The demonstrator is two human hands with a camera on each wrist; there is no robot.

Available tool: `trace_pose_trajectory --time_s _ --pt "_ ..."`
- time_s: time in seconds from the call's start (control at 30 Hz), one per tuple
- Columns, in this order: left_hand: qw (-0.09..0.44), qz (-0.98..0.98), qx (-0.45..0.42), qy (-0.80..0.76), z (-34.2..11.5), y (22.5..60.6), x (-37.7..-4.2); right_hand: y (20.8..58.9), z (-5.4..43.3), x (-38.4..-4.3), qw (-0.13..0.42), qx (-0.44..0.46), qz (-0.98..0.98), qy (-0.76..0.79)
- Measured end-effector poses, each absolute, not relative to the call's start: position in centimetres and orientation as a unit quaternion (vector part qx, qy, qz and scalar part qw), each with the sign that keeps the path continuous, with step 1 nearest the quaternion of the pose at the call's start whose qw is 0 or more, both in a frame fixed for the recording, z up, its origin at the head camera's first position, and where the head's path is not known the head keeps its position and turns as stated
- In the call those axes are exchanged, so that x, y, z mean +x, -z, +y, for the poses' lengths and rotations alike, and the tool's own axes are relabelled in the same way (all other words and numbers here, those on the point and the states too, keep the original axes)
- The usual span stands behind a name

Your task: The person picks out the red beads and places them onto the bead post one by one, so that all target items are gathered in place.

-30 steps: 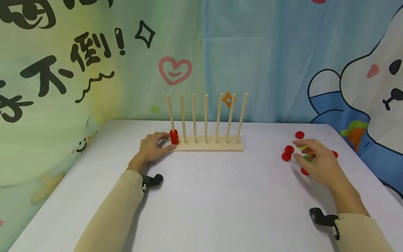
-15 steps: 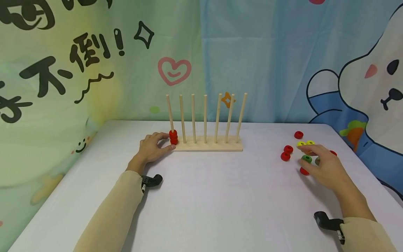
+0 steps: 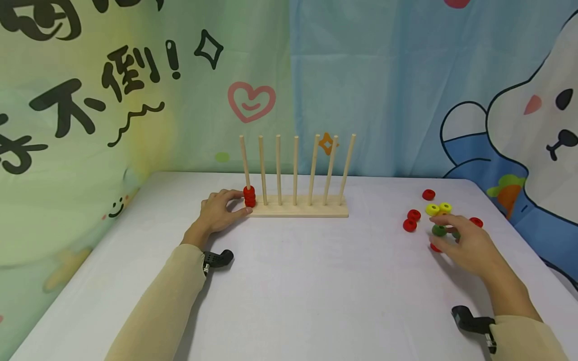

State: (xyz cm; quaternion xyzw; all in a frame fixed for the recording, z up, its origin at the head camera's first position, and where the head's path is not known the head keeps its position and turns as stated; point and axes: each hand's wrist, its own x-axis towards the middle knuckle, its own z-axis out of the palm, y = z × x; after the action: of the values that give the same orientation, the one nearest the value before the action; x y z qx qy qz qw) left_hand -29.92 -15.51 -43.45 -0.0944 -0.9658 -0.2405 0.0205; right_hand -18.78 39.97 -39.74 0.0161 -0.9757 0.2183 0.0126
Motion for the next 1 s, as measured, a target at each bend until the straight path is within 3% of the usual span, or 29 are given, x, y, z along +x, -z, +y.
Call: trace_pose_trajectory --time_s 1.0 --pt "0.025 -0.964 -0.099 0.245 -15.43 43.31 -29.71 39.89 40.37 -18.26 -0.055 0.047 -0.977 -0.199"
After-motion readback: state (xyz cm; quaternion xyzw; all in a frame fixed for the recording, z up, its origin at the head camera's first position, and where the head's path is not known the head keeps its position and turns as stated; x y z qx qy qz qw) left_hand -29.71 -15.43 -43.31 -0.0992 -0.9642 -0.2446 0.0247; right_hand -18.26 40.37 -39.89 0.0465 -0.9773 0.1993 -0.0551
